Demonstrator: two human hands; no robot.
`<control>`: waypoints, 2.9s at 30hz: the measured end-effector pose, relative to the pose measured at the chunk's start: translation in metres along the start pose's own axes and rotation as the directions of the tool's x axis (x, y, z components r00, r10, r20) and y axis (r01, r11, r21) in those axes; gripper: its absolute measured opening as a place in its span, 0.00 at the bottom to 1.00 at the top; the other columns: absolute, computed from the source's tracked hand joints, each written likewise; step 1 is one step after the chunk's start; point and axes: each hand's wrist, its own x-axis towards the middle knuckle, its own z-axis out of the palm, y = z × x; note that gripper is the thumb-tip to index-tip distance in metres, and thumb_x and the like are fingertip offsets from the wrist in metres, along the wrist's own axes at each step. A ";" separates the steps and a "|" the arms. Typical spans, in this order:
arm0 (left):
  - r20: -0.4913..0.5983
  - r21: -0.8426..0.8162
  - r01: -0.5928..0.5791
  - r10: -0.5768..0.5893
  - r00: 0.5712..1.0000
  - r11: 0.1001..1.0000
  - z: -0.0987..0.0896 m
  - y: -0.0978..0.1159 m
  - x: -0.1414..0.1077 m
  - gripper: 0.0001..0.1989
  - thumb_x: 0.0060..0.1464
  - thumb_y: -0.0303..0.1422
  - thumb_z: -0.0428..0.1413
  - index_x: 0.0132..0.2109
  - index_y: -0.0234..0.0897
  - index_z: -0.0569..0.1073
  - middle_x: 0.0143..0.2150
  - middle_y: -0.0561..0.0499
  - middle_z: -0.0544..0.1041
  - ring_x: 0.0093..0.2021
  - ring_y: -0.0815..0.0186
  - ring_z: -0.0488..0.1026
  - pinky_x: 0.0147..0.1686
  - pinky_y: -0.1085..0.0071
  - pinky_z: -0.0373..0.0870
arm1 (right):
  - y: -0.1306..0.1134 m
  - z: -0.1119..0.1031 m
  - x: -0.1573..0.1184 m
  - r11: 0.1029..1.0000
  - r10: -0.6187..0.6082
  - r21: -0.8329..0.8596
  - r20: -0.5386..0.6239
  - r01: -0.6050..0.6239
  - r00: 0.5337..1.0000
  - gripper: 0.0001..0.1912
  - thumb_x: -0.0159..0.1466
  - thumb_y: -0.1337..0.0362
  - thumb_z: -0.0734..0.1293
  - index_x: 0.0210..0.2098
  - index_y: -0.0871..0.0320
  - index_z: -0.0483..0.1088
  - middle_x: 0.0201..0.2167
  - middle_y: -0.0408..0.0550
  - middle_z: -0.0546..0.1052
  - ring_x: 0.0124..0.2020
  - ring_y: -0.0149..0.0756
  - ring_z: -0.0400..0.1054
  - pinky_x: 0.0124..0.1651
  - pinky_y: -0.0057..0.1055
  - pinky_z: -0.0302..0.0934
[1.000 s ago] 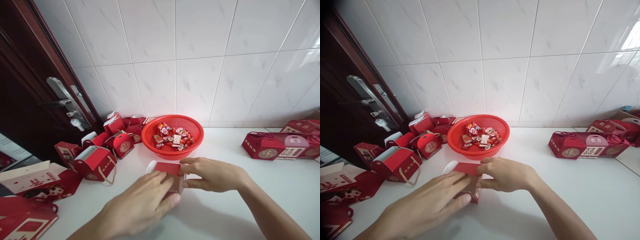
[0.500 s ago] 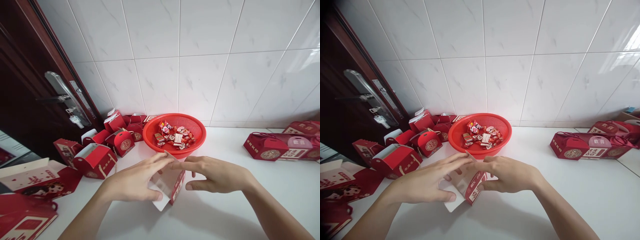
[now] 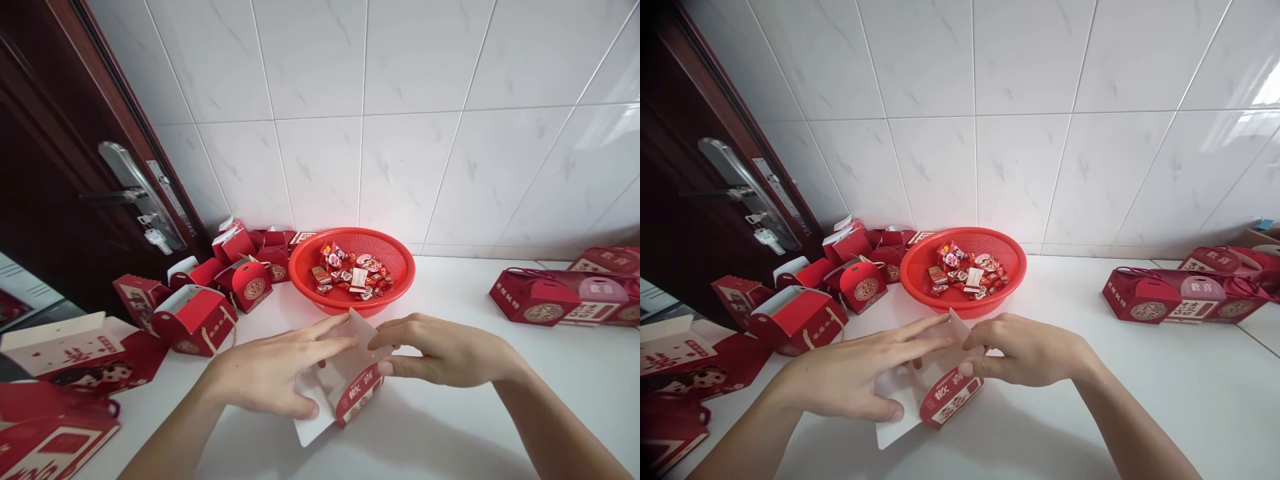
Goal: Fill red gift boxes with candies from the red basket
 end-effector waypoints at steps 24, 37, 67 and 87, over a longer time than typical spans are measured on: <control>-0.007 0.033 0.089 -0.089 0.996 0.995 -0.012 -0.011 0.000 0.35 0.57 0.42 0.59 0.70 0.43 0.67 0.77 0.50 0.50 0.76 0.48 0.47 0.70 0.55 0.56 | 0.109 -0.004 0.040 0.657 -0.221 0.737 0.386 -0.156 0.896 0.18 0.62 0.55 0.76 0.42 0.65 0.81 0.34 0.53 0.84 0.33 0.39 0.82 0.38 0.29 0.76; -0.055 -0.021 0.049 -0.050 0.997 0.999 -0.014 -0.011 0.001 0.34 0.53 0.43 0.63 0.67 0.46 0.71 0.74 0.50 0.57 0.74 0.46 0.54 0.68 0.52 0.61 | 0.107 -0.003 0.042 0.677 -0.238 0.711 0.456 -0.190 0.858 0.22 0.58 0.52 0.78 0.42 0.64 0.79 0.33 0.51 0.83 0.31 0.41 0.82 0.29 0.27 0.76; -0.190 -0.054 0.049 -0.059 0.980 0.997 0.012 0.005 0.002 0.41 0.55 0.64 0.54 0.71 0.56 0.62 0.75 0.50 0.59 0.74 0.44 0.55 0.69 0.51 0.58 | 0.077 -0.026 0.016 0.809 -0.375 0.556 0.240 0.189 0.896 0.27 0.63 0.54 0.75 0.56 0.65 0.75 0.47 0.60 0.82 0.46 0.42 0.80 0.50 0.36 0.72; -0.412 0.007 0.057 -0.049 0.910 0.998 -0.078 -0.055 0.107 0.21 0.61 0.39 0.56 0.59 0.42 0.77 0.62 0.50 0.78 0.60 0.57 0.74 0.57 0.69 0.71 | 0.088 -0.010 0.057 0.999 -0.040 -0.044 -0.530 0.020 0.847 0.16 0.69 0.57 0.60 0.26 0.55 0.68 0.25 0.45 0.75 0.28 0.35 0.66 0.33 0.33 0.59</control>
